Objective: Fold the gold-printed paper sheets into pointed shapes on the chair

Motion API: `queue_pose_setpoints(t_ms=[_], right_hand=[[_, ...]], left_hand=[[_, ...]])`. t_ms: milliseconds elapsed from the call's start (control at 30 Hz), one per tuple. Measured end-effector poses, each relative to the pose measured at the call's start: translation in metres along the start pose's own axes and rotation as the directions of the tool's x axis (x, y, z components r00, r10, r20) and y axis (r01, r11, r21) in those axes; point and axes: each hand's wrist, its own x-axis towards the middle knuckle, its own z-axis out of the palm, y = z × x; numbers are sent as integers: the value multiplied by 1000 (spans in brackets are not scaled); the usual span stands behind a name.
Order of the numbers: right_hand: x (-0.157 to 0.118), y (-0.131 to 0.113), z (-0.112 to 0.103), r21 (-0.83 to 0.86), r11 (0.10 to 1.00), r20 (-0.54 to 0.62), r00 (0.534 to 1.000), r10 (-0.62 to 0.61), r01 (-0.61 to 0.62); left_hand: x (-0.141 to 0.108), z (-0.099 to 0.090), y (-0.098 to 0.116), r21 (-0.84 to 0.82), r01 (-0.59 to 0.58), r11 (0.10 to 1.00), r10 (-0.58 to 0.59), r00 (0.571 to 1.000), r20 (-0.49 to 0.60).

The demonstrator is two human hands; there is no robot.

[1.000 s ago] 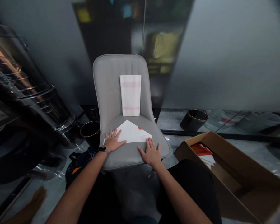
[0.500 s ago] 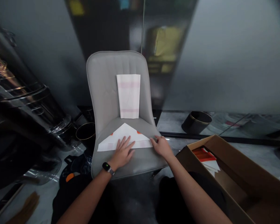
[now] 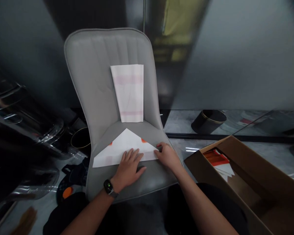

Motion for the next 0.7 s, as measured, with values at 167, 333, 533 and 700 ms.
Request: queue_pose_setpoints(t_ms=[167,333,533,700], right_hand=[[1,-5,-3,5,999,51,998,47,-47],[-3,2,4,-16,999,13,999,-40,41],[-8,18,20,90,988,-62,991,-121,126],[-15,14,18,225,972,29,997,-72,64]], left_hand=[[0,6,3,-11,16,1000,-16,999,-43],[0,2,13,14,40,999,-38,996,-77],[-4,-4,16,14,29,999,-28,995,-92],[-5,-3,20,2,15,1000,-15,990,-140]])
